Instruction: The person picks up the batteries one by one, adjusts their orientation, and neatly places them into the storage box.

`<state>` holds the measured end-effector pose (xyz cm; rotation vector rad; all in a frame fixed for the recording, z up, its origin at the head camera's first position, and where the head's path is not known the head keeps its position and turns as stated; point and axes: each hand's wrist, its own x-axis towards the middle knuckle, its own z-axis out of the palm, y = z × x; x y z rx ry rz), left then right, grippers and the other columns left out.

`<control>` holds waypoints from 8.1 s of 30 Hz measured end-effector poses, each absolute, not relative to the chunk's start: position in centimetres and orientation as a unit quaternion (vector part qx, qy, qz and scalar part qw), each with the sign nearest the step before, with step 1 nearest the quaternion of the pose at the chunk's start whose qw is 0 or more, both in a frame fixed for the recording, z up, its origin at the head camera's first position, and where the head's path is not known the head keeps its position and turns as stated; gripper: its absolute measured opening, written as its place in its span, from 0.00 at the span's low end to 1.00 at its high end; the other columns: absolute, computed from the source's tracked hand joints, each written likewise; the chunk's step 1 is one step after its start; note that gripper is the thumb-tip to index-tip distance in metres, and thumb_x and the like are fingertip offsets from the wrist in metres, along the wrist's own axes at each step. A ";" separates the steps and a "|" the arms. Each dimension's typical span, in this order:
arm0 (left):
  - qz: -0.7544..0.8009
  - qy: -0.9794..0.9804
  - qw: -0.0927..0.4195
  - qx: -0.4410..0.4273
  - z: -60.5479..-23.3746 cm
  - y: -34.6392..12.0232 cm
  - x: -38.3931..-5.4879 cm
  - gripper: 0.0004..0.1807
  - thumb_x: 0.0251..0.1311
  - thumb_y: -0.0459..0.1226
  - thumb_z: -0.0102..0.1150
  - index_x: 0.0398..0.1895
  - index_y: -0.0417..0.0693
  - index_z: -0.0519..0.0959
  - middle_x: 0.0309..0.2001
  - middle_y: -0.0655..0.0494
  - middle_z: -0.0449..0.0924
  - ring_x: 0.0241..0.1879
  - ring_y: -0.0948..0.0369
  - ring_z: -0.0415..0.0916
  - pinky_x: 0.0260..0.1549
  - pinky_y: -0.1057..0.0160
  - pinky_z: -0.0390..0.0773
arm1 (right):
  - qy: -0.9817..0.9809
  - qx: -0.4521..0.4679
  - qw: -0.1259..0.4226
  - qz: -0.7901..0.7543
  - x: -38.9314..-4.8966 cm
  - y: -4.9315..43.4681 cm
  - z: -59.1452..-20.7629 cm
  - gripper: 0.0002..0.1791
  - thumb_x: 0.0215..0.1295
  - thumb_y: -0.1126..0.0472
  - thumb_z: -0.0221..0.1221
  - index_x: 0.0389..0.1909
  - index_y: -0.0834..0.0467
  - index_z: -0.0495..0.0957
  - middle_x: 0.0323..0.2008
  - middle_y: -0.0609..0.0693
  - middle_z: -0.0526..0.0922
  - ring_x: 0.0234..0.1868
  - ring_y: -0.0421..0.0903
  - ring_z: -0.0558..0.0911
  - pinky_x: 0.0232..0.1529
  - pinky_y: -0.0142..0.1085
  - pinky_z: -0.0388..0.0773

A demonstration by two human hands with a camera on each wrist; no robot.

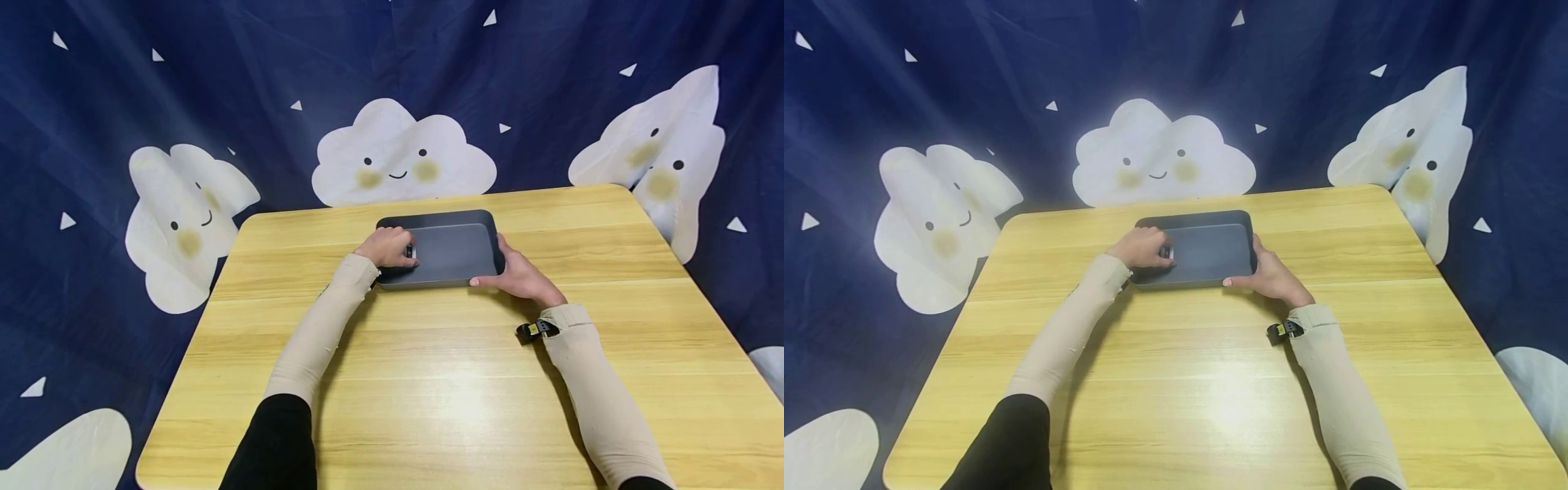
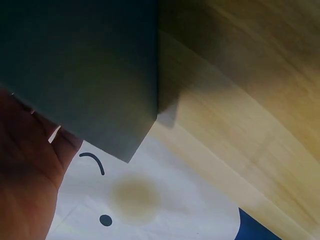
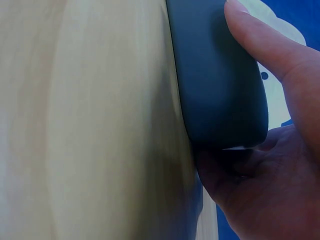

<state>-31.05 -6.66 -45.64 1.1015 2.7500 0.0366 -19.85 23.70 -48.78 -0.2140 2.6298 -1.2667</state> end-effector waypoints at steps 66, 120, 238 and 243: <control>0.167 0.947 -0.025 0.274 -39.5 -21.2 -24.1 0.27 0.64 0.58 0.66 0.53 0.46 0.85 0.23 0.58 0.71 0.25 0.61 0.67 0.36 0.60 0.72 | 0.897 -0.075 0.114 -0.420 -19.7 23.7 -48.8 0.77 0.54 0.38 0.75 0.83 0.54 0.25 0.82 0.67 0.47 0.82 0.64 0.54 0.78 0.61 0.56; 0.162 0.969 0.082 0.170 -46.9 -30.1 -8.9 0.35 0.49 0.66 0.74 0.52 0.52 0.84 0.33 0.64 0.77 0.31 0.66 0.71 0.34 0.66 0.71 | 0.887 -0.091 0.092 -0.444 -19.7 23.8 -48.7 0.73 0.54 0.45 0.77 0.84 0.51 0.30 0.80 0.66 0.55 0.80 0.64 0.60 0.76 0.62 0.58; 0.137 0.926 0.010 0.353 -41.5 -9.6 -27.7 0.24 0.59 0.52 0.72 0.51 0.45 0.87 0.41 0.53 0.82 0.38 0.58 0.78 0.43 0.57 0.80 | 0.892 -0.075 0.099 -0.435 -20.0 23.7 -48.9 0.77 0.52 0.40 0.77 0.84 0.52 0.28 0.82 0.65 0.52 0.81 0.62 0.58 0.78 0.60 0.56; 0.123 0.926 0.028 0.357 -41.9 -8.5 -28.2 0.24 0.60 0.53 0.71 0.50 0.45 0.87 0.41 0.54 0.82 0.40 0.58 0.80 0.45 0.56 0.82 | 0.891 -0.077 0.096 -0.437 -20.0 23.8 -49.0 0.77 0.51 0.40 0.77 0.84 0.51 0.28 0.81 0.65 0.53 0.81 0.62 0.58 0.78 0.60 0.56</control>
